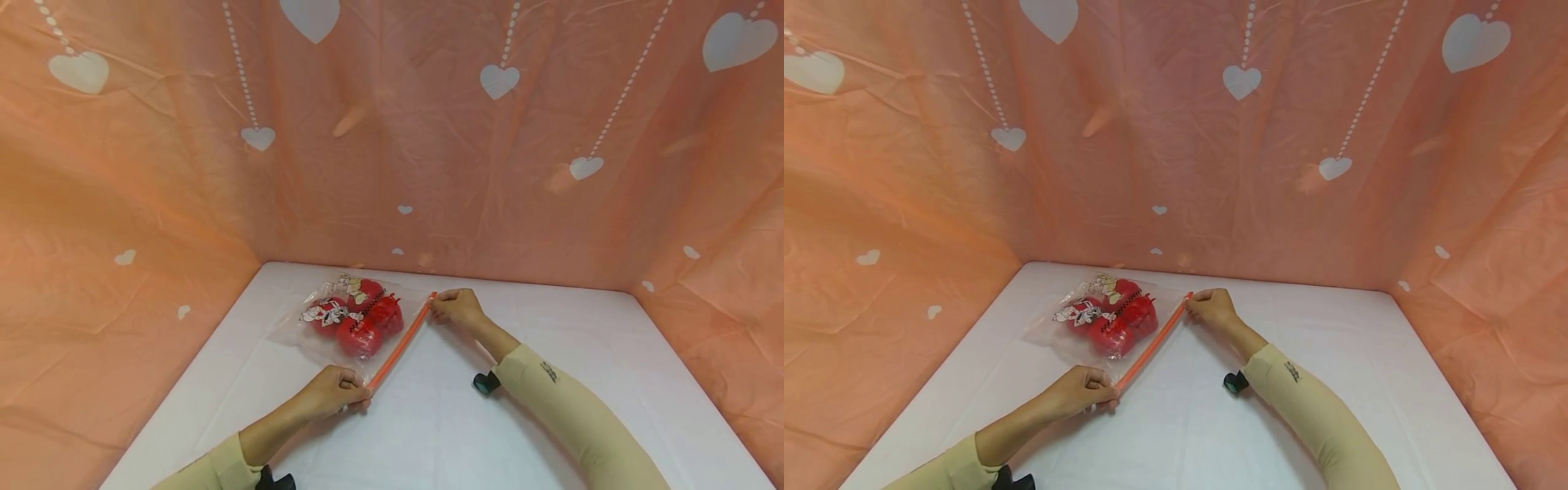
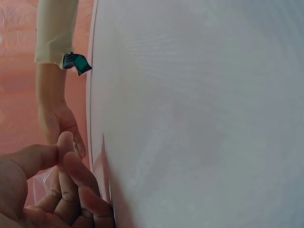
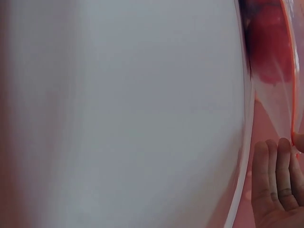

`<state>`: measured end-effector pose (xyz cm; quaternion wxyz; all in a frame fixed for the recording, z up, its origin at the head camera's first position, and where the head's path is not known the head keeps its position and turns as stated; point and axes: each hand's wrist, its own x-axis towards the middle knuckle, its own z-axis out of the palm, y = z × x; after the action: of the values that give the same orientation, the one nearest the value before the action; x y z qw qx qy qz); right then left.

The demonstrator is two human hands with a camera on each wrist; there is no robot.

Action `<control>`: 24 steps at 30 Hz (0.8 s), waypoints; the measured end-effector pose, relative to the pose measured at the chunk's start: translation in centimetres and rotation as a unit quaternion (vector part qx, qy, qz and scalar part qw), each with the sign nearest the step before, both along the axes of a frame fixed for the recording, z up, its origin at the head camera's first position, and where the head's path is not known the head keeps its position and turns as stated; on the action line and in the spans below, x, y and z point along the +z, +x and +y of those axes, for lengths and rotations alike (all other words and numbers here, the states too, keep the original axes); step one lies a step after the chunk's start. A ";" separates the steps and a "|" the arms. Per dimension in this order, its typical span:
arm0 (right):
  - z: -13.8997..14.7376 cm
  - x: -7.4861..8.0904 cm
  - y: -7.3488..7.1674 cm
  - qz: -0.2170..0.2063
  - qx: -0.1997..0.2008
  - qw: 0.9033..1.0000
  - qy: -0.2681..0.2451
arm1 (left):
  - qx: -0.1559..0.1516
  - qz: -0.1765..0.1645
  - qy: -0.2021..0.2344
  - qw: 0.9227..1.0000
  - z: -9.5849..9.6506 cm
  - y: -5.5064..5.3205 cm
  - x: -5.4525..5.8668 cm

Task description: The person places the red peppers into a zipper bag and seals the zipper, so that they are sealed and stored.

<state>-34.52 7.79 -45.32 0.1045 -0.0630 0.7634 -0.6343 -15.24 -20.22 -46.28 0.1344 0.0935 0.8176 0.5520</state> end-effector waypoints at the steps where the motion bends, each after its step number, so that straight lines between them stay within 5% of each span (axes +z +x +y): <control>1: 0.2 0.1 -0.1 0.001 -0.004 1.000 0.004 | -0.002 0.000 0.000 1.000 0.0 0.0 0.0; 13: 0.9 0.3 -0.4 0.009 -0.032 0.999 0.018 | -0.016 0.003 0.005 1.000 0.6 -0.3 0.1; 24: 2.1 0.8 0.4 0.071 -0.001 0.995 0.064 | -0.099 0.017 -0.073 0.992 -1.4 -0.1 1.4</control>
<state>-34.09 9.90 -44.55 0.0534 -0.1001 0.8079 -0.5783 -15.36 -21.65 -44.91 0.1808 0.1731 0.8445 0.4735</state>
